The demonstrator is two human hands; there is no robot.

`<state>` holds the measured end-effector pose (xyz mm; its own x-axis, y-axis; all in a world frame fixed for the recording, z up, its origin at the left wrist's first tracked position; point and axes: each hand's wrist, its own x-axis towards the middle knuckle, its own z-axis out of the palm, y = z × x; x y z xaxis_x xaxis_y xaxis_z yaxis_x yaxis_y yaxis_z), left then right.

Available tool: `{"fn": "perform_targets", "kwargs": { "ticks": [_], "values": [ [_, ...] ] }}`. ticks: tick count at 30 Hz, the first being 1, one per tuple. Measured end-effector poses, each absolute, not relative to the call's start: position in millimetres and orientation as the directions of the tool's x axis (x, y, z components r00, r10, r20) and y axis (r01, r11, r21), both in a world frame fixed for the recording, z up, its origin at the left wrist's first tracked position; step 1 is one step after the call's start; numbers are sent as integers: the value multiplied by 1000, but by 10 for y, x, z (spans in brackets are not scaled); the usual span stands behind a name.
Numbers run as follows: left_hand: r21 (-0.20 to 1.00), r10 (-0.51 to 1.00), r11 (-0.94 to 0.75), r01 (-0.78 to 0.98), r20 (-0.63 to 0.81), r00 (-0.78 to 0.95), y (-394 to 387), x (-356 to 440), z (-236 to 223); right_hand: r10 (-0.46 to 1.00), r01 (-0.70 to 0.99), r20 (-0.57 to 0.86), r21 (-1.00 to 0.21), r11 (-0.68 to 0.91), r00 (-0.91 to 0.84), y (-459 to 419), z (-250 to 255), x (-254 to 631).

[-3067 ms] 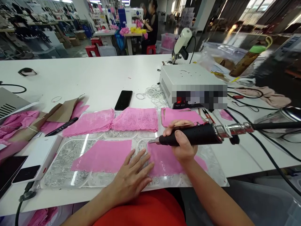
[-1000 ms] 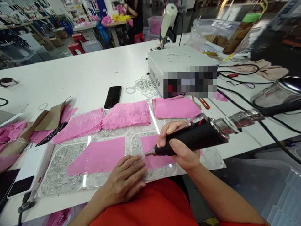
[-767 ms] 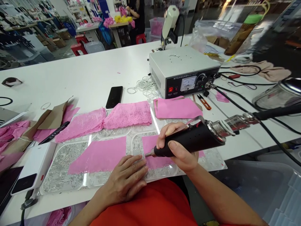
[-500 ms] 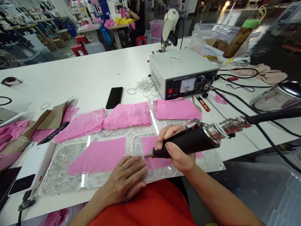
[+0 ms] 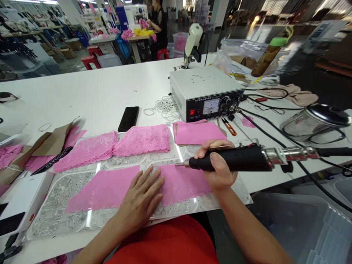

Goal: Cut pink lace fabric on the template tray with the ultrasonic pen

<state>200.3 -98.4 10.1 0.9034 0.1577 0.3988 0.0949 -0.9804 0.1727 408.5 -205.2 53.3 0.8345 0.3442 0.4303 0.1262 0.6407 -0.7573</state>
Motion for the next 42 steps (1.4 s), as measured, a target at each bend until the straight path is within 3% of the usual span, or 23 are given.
{"fn": "perform_targets", "kwargs": {
  "ticks": [6,21,30,42],
  "values": [
    [162,176,-979,124,363,915,-975,1993,42,413,112,473,-752,650,778,-2000,518,4031],
    [177,178,-977,116,388,904,-971,2003,33,419,121,473,-762,636,775,-1973,507,4044],
    [63,100,-995,82,376,921,-894,1976,8,158,229,413,-740,632,897,-2206,601,4390],
    [72,109,-993,88,365,924,-904,1984,20,254,188,417,-768,613,873,-2211,499,4328]
  ]
}}
